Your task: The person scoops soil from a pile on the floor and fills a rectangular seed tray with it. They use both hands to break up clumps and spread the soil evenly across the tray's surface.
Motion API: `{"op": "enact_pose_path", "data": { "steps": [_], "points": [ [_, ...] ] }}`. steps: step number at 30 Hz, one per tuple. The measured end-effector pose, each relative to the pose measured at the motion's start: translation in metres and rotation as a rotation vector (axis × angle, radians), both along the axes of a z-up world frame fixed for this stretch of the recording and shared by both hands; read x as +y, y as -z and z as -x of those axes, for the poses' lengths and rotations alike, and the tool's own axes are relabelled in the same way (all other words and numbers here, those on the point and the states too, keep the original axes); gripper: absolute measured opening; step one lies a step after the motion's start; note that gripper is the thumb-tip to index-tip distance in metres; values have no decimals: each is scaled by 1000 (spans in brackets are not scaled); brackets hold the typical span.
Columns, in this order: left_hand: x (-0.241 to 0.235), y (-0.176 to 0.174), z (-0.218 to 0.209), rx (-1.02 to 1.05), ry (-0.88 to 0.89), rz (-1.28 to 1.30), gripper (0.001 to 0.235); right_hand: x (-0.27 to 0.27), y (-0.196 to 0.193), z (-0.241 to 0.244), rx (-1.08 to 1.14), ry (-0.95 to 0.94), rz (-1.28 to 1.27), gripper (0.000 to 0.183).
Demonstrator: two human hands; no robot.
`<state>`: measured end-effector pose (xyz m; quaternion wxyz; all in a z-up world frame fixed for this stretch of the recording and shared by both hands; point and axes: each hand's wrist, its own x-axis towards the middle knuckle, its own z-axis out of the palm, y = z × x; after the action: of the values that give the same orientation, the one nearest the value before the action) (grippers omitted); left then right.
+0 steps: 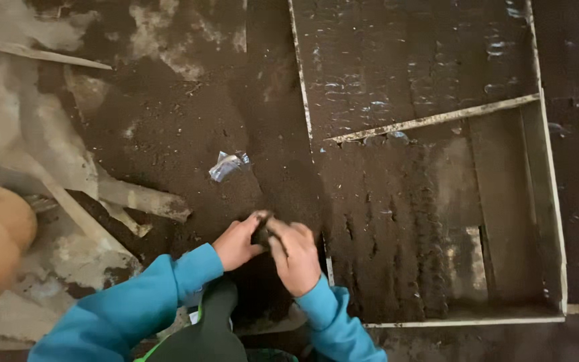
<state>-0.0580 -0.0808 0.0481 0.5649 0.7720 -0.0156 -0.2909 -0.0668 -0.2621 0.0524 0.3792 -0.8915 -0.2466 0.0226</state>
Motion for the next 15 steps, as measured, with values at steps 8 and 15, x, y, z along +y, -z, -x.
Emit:
{"op": "enact_pose_path", "data": {
  "steps": [8,15],
  "points": [
    [4,-25,-37,-245,-68,-166,59,-127,-22,-102,-95,63,245,39],
    [76,52,-51,-596,-133,-1032,37,-282,60,-304,-185,89,811,38]
  ]
}}
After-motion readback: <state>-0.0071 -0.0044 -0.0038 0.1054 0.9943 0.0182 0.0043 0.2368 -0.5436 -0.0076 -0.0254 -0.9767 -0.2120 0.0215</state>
